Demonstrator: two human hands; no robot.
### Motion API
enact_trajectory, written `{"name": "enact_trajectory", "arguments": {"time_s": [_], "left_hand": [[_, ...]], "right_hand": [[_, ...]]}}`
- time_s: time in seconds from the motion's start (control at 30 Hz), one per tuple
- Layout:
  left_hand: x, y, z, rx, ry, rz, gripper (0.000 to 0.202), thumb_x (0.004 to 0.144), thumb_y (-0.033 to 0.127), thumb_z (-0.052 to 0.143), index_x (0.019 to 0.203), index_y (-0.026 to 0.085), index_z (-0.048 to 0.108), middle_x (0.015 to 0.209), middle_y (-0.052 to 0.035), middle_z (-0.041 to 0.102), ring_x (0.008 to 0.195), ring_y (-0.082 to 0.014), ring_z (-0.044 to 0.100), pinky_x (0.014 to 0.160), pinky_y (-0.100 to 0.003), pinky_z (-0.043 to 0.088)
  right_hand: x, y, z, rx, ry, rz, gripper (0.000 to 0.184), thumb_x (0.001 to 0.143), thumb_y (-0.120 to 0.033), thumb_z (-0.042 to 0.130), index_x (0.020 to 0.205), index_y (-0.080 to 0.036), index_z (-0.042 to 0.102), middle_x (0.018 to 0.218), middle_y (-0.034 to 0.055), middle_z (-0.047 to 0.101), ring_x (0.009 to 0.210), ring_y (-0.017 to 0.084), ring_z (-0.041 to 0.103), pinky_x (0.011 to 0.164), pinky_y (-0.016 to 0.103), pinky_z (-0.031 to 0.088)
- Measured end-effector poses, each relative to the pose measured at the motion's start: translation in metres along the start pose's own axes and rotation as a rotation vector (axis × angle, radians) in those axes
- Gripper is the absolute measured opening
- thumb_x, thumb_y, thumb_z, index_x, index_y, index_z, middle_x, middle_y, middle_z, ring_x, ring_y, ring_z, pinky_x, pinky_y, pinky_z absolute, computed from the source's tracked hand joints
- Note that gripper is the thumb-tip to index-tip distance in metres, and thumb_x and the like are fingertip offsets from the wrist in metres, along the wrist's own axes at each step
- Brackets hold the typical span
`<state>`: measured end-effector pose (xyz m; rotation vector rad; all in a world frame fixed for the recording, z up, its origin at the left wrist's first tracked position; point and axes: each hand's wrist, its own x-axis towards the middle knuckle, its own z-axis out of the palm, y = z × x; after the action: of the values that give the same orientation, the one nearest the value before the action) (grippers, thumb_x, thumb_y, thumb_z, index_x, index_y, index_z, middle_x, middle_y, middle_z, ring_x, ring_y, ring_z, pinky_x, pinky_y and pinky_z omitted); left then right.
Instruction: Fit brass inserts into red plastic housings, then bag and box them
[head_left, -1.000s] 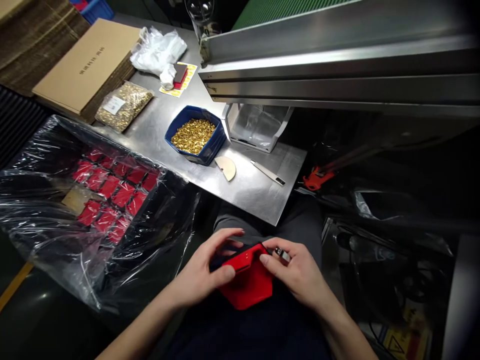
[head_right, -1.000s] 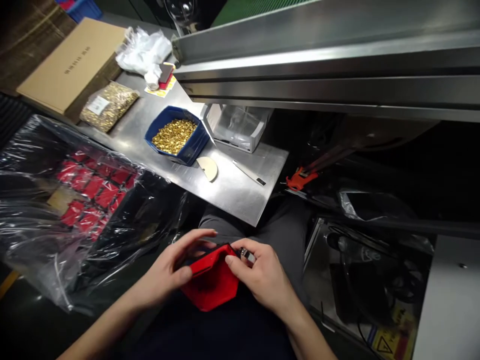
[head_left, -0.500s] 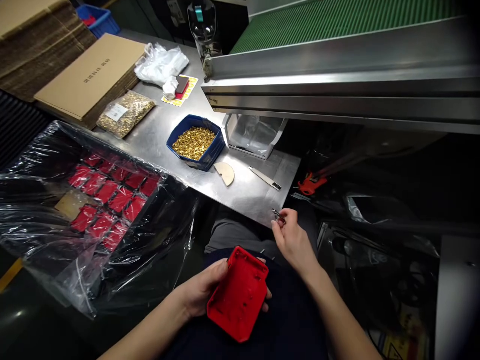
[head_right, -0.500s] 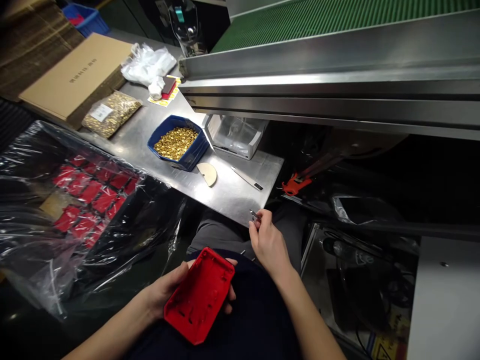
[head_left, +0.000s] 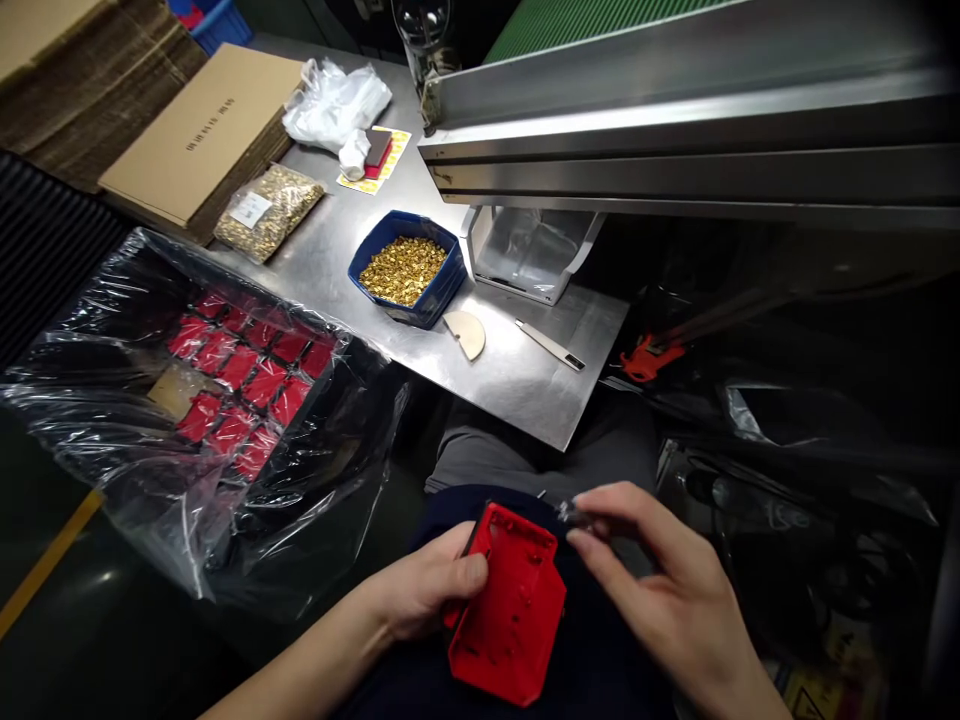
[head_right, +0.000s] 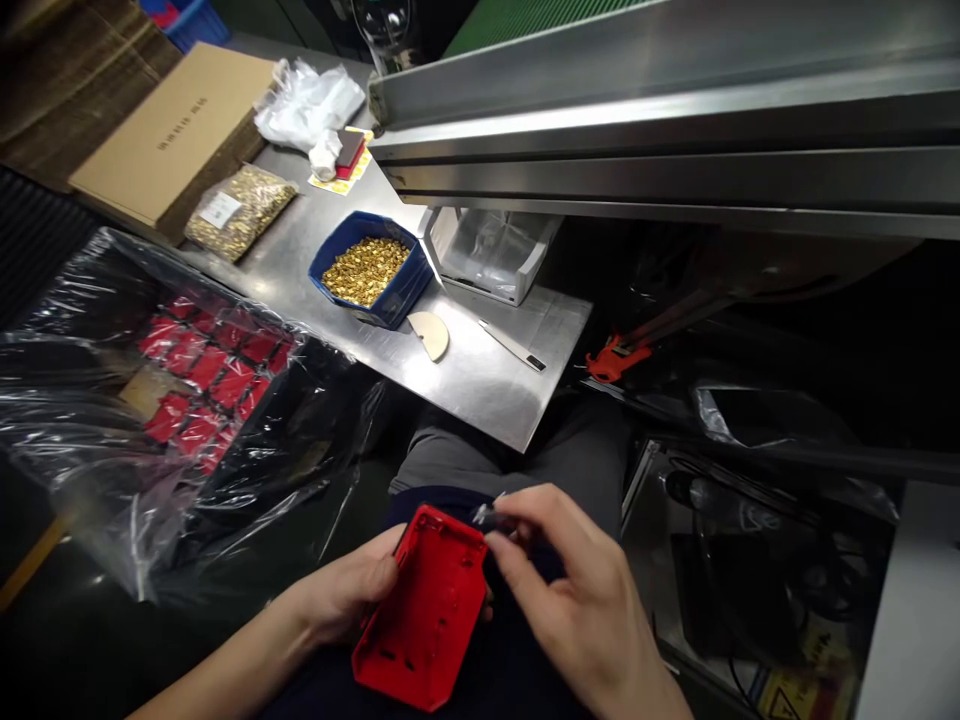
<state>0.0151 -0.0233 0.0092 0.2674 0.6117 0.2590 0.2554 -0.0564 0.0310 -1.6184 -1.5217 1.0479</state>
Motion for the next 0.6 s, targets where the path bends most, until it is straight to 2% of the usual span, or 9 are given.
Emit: {"name": "enact_trajectory", "arguments": {"time_s": [0.07,0.13,0.27,0.6], "left_hand": [[0.000,0.000,0.000,0.025,0.018,0.003,0.081,0.071,0.063,0.083,0.130,0.012,0.063,0.116,-0.0188,0.072,0.099,-0.0258,0.072,0.086,-0.030,0.054],[0.000,0.000,0.001,0.048,0.004,-0.004,0.078,0.071,0.063,0.082,0.128,0.012,0.065,0.112,-0.0159,0.073,0.094,-0.0221,0.072,0.083,-0.026,0.053],[0.001,0.002,0.004,0.084,-0.010,-0.011,0.076,0.074,0.064,0.080,0.128,0.013,0.063,0.109,-0.0143,0.072,0.094,-0.0233,0.070,0.086,-0.029,0.051],[0.000,0.003,0.004,0.101,0.001,-0.011,0.072,0.076,0.064,0.078,0.125,0.014,0.063,0.101,-0.0096,0.071,0.085,-0.0175,0.065,0.079,-0.025,0.049]], "right_hand": [[-0.007,-0.010,0.007,0.024,-0.031,-0.121,0.021,0.095,-0.017,0.064,0.114,-0.026,0.062,0.101,0.0031,0.067,0.088,0.015,0.066,0.077,0.024,0.056],[-0.009,-0.016,0.015,0.014,-0.036,-0.195,0.028,0.095,-0.010,0.062,0.120,-0.023,0.061,0.105,0.0051,0.068,0.095,0.016,0.067,0.083,0.025,0.057],[-0.010,-0.015,0.026,-0.051,-0.048,-0.275,0.039,0.094,-0.004,0.061,0.130,-0.018,0.057,0.111,0.0085,0.069,0.103,0.019,0.066,0.092,0.030,0.056],[-0.008,-0.016,0.029,-0.145,-0.049,-0.358,0.040,0.093,-0.003,0.060,0.131,-0.015,0.058,0.112,0.0115,0.069,0.102,0.022,0.066,0.090,0.036,0.056]]}}
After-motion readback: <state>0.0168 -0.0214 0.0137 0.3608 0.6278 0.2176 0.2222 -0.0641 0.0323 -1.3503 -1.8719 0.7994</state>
